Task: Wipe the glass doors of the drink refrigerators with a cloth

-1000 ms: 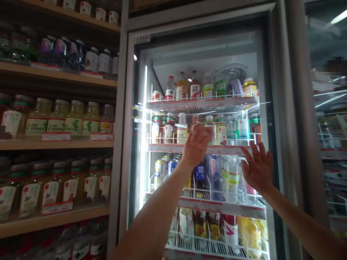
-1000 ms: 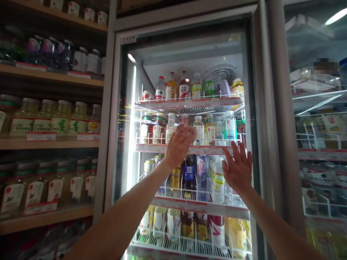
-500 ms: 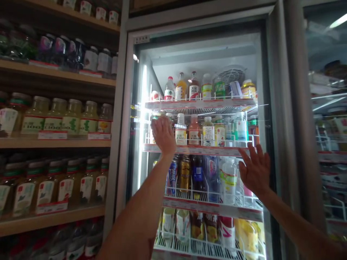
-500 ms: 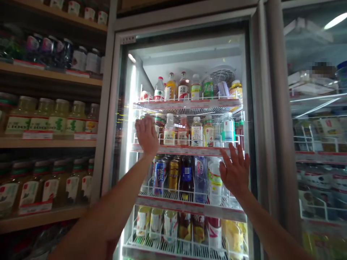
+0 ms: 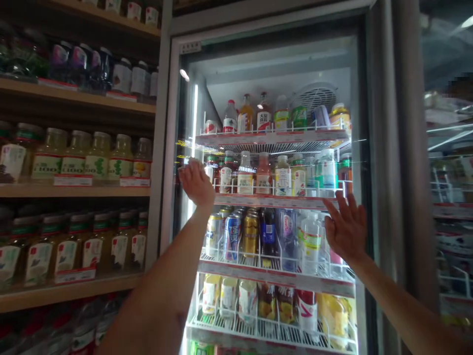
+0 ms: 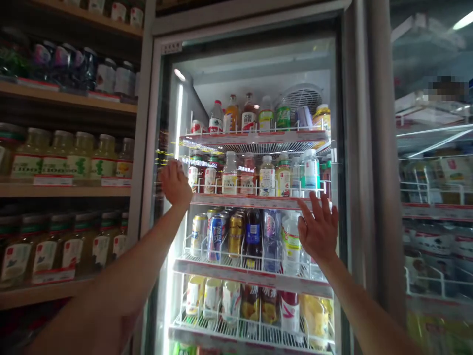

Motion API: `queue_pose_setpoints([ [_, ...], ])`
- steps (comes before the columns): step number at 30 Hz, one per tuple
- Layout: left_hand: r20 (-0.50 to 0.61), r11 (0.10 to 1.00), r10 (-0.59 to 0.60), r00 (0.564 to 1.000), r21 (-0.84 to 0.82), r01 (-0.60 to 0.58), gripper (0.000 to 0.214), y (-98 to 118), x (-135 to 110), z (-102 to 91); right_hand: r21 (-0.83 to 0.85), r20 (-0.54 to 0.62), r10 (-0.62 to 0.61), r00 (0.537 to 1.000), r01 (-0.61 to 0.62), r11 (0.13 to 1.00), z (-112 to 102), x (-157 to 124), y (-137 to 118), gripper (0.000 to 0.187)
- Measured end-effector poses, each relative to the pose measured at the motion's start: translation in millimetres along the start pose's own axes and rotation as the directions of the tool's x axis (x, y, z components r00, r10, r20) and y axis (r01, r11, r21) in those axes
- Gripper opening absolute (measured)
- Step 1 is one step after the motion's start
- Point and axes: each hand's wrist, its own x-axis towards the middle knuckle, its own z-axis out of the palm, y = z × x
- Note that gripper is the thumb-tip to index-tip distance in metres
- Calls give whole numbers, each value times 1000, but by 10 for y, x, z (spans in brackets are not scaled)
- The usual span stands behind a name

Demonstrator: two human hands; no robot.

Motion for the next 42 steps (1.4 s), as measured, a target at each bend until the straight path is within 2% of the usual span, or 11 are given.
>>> queue_pose_setpoints([
  [6,114,949,315,942,-37,-313,39,601,-726,53,33,-18,-11,1000,11,999,6,-14,26,57],
  [10,315,700,708,631,-197,-687,41,804,-982,26,24,-56,-45,997,46,999,25,-17,56,55],
  [15,66,975,217,974,38,-219,43,-70,-726,-234,60,-34,-25,999,27,998,25,-29,47,57],
  [18,-77,996,75,994,59,-71,46,-311,-732,-264,51,-19,15,1000,-14,999,21,-32,24,58],
  [22,8,977,215,977,6,-215,42,216,-1055,-115,19,-39,-3,999,4,1000,27,-29,24,57],
  [27,239,654,757,609,-257,-712,40,914,-1142,39,-17,-42,-39,998,38,999,31,-25,51,54],
  [29,268,602,797,541,-283,-747,40,882,-922,66,-25,-40,-44,998,44,999,25,-23,50,53],
  [34,85,978,208,974,-38,-206,41,529,-155,207,-32,-11,-15,1000,15,999,15,-18,37,50],
  [37,24,995,97,995,-23,-97,41,732,-59,325,-49,-5,-18,1000,18,999,19,-21,42,48],
  [39,126,926,376,918,-88,-367,41,1058,-191,386,-56,-15,-34,999,33,998,22,-24,51,47],
  [42,264,693,720,641,-224,-686,41,1455,-408,426,-41,-33,-54,998,53,998,24,-27,65,49],
])
